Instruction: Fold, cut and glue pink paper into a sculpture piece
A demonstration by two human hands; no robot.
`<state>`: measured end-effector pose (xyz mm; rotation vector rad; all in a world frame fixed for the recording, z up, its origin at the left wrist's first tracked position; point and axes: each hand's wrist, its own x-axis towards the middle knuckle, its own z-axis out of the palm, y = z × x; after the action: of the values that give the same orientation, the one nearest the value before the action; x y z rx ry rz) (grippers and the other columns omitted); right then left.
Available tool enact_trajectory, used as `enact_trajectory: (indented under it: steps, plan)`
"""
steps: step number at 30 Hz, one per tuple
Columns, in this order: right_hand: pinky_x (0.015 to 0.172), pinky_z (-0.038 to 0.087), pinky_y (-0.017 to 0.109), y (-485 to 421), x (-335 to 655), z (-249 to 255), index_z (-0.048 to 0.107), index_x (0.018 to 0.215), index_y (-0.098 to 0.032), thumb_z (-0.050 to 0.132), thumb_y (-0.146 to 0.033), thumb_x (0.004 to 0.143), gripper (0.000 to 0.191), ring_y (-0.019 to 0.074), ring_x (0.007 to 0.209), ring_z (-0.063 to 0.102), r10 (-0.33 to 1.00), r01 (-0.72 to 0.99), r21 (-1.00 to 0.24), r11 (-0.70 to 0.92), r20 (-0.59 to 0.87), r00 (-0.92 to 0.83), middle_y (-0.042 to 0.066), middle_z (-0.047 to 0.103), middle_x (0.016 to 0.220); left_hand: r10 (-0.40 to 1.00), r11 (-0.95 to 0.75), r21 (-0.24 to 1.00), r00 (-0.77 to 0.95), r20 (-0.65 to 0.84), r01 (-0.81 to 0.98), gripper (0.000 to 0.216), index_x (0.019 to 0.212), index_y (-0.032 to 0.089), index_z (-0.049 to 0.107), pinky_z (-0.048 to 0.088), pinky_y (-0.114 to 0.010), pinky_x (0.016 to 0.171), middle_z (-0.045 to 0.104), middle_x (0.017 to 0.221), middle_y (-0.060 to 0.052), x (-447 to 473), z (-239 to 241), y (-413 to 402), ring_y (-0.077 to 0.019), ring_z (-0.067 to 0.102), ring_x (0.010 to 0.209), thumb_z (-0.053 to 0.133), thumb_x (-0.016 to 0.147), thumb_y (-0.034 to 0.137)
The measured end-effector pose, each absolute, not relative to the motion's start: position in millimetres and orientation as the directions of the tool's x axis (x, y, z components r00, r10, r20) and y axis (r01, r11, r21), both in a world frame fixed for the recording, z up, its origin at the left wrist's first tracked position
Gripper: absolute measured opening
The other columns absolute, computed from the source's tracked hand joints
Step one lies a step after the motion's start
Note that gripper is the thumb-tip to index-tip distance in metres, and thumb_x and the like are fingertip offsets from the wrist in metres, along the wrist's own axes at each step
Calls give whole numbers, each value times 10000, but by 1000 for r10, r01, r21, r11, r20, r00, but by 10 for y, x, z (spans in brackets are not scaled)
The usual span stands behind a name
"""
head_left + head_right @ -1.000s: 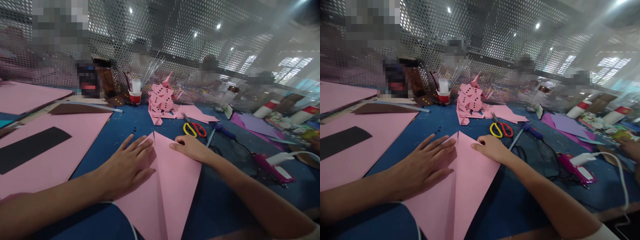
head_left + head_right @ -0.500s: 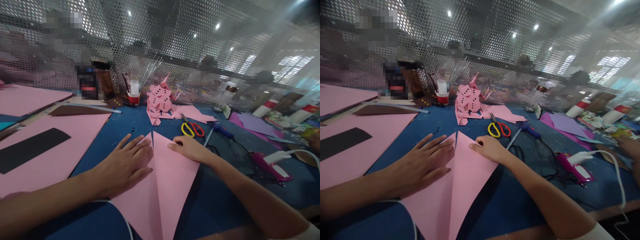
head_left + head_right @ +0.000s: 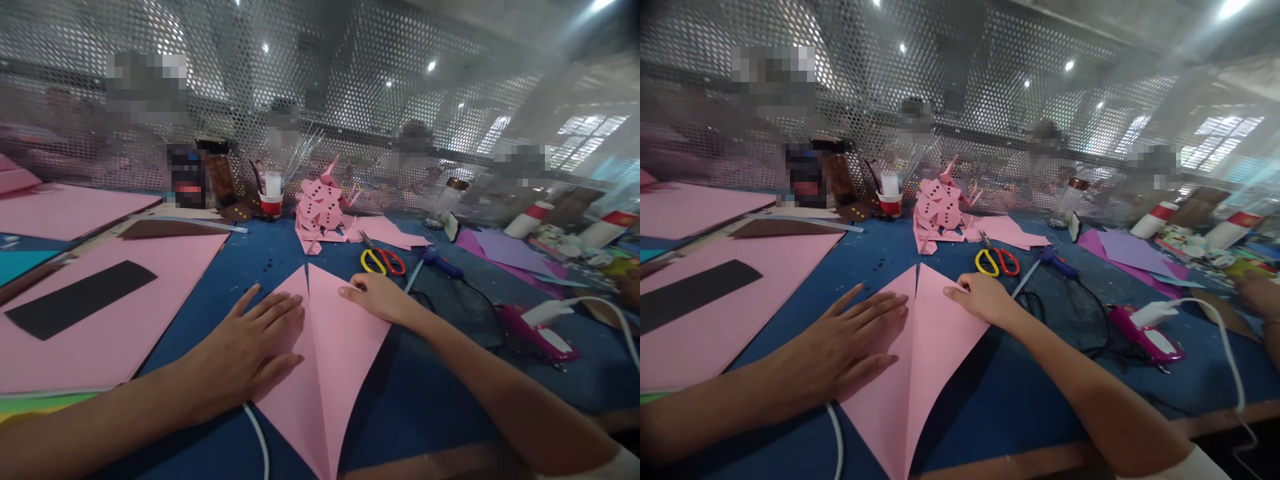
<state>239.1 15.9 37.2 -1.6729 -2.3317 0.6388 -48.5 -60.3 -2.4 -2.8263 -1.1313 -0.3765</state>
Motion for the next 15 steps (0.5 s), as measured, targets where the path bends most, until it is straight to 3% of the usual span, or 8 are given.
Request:
enact_trajectory:
  steps: [9,15]
  plan:
    - [609,268,281,61,2411,362,553,766,-195,603,-408,955,289,150,690,524,944,881,-400,252,-98,-314,10,621,752,675,-722,15,699,236,692,639,1605,246,356,16,-492,1291,473,1620,-70,-482,-6,-619,-272,409,1502,455,1052,551]
    - [607,275,285,66,2461,374,530,751,-195,572,-442,979,339,140,674,503,933,858,-432,277,-91,-347,1,598,747,671,-723,18,696,255,691,663,1627,265,319,59,-501,1300,475,1620,-63,-488,-23,-611,-276,424,1497,476,1044,539]
